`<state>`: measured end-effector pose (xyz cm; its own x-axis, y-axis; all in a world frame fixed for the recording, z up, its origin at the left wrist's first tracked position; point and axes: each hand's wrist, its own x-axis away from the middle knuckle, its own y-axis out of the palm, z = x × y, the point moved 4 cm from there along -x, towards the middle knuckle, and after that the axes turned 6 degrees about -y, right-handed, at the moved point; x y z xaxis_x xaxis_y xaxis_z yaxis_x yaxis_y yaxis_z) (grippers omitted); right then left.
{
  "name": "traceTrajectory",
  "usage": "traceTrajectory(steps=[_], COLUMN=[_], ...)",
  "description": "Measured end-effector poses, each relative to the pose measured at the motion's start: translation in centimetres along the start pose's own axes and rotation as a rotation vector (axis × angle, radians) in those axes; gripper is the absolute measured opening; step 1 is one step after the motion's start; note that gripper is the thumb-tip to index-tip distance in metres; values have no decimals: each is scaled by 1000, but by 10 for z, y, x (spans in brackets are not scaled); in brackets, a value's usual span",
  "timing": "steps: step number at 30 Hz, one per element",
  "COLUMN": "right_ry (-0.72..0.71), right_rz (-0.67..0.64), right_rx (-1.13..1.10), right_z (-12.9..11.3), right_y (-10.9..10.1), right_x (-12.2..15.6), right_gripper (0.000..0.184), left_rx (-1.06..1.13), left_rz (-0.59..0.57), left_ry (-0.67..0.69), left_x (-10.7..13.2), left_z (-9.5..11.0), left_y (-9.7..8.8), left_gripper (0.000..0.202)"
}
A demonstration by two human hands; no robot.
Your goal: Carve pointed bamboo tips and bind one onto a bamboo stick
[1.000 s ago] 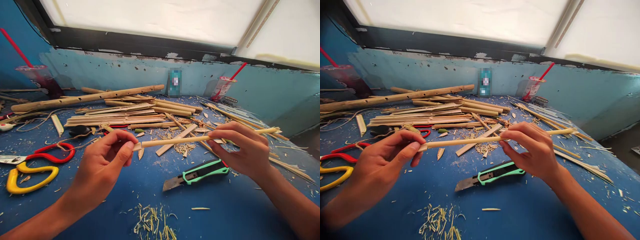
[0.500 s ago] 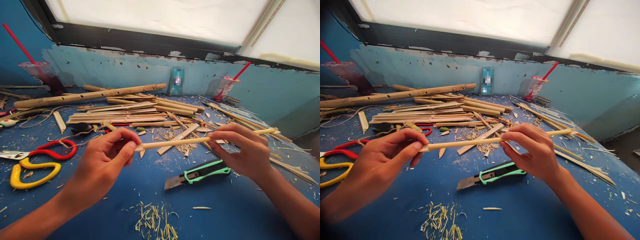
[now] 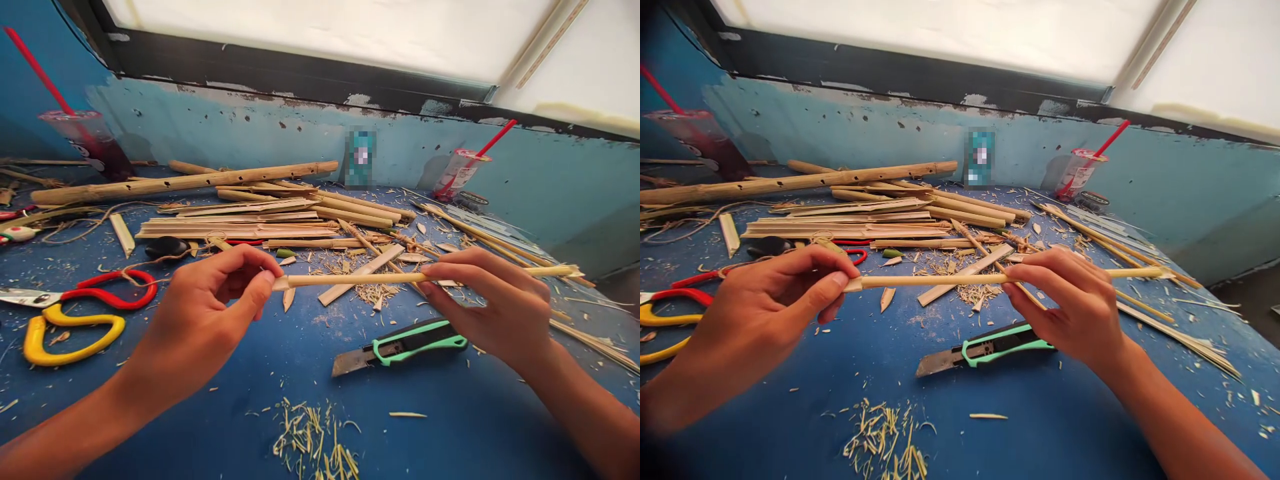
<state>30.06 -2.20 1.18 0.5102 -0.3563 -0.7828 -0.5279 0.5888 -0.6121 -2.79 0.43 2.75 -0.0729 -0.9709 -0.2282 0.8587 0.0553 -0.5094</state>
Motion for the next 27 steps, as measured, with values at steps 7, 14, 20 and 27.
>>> traceTrajectory(steps=[7, 14, 20, 27], right_ry=[-61, -141, -61, 28], right_rz=[-8, 34, 26, 52], right_rx=[64, 121, 46, -31], right_z=[-3, -4, -5, -9], right_y=[2, -2, -4, -3], right_x=[-2, 3, 0, -7], right_gripper=[28, 34, 33, 26], left_rx=[-4, 69, 118, 49], left_rz=[-64, -114, 6, 35], left_ry=[-33, -119, 56, 277], left_x=[-5, -6, -1, 11], left_z=[-3, -8, -2, 4], left_y=[4, 7, 3, 0], left_gripper=[15, 19, 10, 17])
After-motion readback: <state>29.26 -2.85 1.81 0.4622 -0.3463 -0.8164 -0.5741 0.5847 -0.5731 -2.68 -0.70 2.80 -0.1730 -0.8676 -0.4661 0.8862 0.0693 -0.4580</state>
